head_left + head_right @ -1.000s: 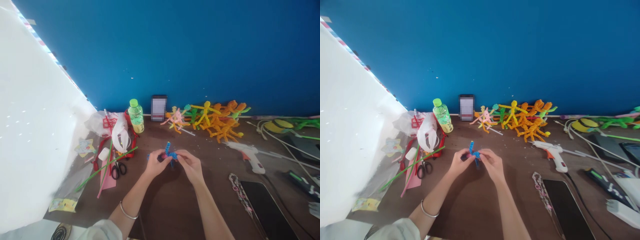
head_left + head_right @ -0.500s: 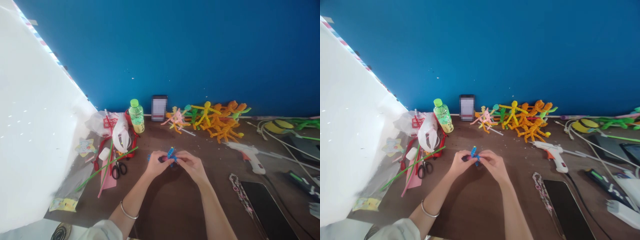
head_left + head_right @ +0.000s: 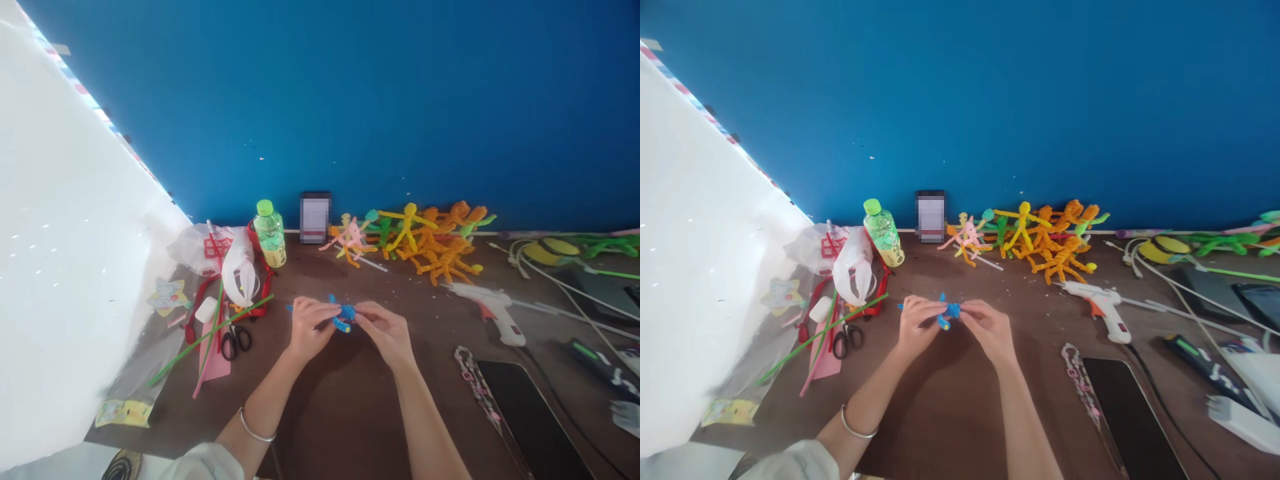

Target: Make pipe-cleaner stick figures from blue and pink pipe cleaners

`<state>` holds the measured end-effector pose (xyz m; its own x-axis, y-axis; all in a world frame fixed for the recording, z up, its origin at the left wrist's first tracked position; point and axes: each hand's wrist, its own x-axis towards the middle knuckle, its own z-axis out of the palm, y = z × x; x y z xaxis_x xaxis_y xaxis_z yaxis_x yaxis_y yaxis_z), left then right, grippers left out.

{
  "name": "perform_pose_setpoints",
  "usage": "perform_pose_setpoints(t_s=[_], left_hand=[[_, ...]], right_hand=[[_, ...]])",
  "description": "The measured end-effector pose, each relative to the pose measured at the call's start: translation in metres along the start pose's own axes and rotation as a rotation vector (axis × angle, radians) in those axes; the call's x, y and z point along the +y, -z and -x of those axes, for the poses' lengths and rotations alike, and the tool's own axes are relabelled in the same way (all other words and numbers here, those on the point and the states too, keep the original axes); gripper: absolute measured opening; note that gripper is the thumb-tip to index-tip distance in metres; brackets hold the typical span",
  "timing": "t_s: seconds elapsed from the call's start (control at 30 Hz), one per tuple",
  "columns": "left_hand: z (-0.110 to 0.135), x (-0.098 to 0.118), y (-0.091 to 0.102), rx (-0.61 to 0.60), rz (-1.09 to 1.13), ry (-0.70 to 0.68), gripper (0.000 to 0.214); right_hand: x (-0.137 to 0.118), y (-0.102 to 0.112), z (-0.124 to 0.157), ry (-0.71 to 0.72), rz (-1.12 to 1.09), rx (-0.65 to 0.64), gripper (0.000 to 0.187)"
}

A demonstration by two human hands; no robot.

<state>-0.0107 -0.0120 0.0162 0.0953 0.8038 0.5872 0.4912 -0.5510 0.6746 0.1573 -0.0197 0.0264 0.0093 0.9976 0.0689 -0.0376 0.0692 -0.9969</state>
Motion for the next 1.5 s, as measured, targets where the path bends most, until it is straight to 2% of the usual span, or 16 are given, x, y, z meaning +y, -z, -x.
perform_pose_setpoints(t_s=[0.2,0.47,0.77,1.1,1.27,1.5], left_hand=[[0.002,-0.003,-0.004,0.048,0.051,-0.048,0.014],[0.005,-0.001,-0.004,-0.024,0.037,0.087,0.009],[0.003,0.004,-0.004,0.092,0.139,0.086,0.01],[0.001,0.011,-0.004,0.049,0.219,0.177,0.011],[0.002,0.011,-0.004,0.044,0.251,0.207,0.012],[0.003,0.013,-0.003,-0.092,0.396,0.277,0.021]], right_hand=[[-0.004,0.0,0.001,-0.01,0.033,0.027,0.014],[-0.001,-0.005,0.004,0.068,0.052,0.041,0.013],[0.001,-0.018,0.008,0.07,0.007,0.15,0.017],[0.0,-0.013,0.005,0.077,-0.087,0.023,0.015],[0.006,-0.012,0.003,-0.004,-0.199,-0.004,0.01],[0.003,-0.015,0.002,-0.131,-0.316,-0.046,0.018]])
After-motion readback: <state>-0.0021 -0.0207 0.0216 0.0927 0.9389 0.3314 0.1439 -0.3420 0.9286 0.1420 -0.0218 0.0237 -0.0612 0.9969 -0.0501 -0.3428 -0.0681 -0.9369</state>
